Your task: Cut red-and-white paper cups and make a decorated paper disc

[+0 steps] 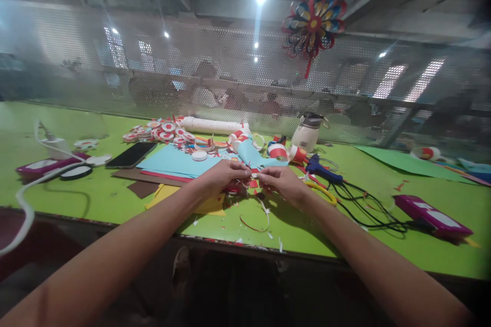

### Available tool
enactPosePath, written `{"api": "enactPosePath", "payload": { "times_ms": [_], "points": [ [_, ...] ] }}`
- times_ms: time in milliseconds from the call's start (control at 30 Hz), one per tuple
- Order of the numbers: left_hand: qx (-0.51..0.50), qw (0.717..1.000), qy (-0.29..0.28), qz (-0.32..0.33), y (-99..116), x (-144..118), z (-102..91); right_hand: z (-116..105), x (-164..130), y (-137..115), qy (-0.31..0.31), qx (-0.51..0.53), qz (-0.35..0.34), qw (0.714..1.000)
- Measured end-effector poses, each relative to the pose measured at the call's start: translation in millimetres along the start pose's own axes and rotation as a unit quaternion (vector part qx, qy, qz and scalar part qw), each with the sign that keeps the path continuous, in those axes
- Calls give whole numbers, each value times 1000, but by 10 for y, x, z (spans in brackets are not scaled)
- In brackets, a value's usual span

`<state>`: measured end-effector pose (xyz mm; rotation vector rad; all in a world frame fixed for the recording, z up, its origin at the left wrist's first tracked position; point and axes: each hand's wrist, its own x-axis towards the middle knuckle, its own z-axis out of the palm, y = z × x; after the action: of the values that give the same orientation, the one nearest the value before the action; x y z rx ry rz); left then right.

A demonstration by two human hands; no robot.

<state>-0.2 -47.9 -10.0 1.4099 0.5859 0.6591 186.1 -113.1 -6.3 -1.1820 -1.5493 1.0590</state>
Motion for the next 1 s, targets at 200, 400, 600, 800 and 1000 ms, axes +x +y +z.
{"api": "enactPosePath", "payload": {
  "times_ms": [200, 400, 600, 800, 1000],
  "points": [
    [-19, 1000, -14, 0, 41, -21, 20, 11, -17, -49, 9, -2, 3, 1000],
    [-51, 999, 12, -9, 2, 39, -6, 19, -30, -55, 11, -9, 6, 1000],
    [-46, 999, -15, -16, -9, 38, -3, 32, -33, -74, -9, -6, 12, 1000],
    [-45, 998, -16, -28, -8, 18, -16, 30, -32, -58, -20, 9, 8, 1000],
    [-30, 998, -36, -53, 27, -7, 0, -4, 6, 7, 1, 52, 11, 999]
  ]
}}
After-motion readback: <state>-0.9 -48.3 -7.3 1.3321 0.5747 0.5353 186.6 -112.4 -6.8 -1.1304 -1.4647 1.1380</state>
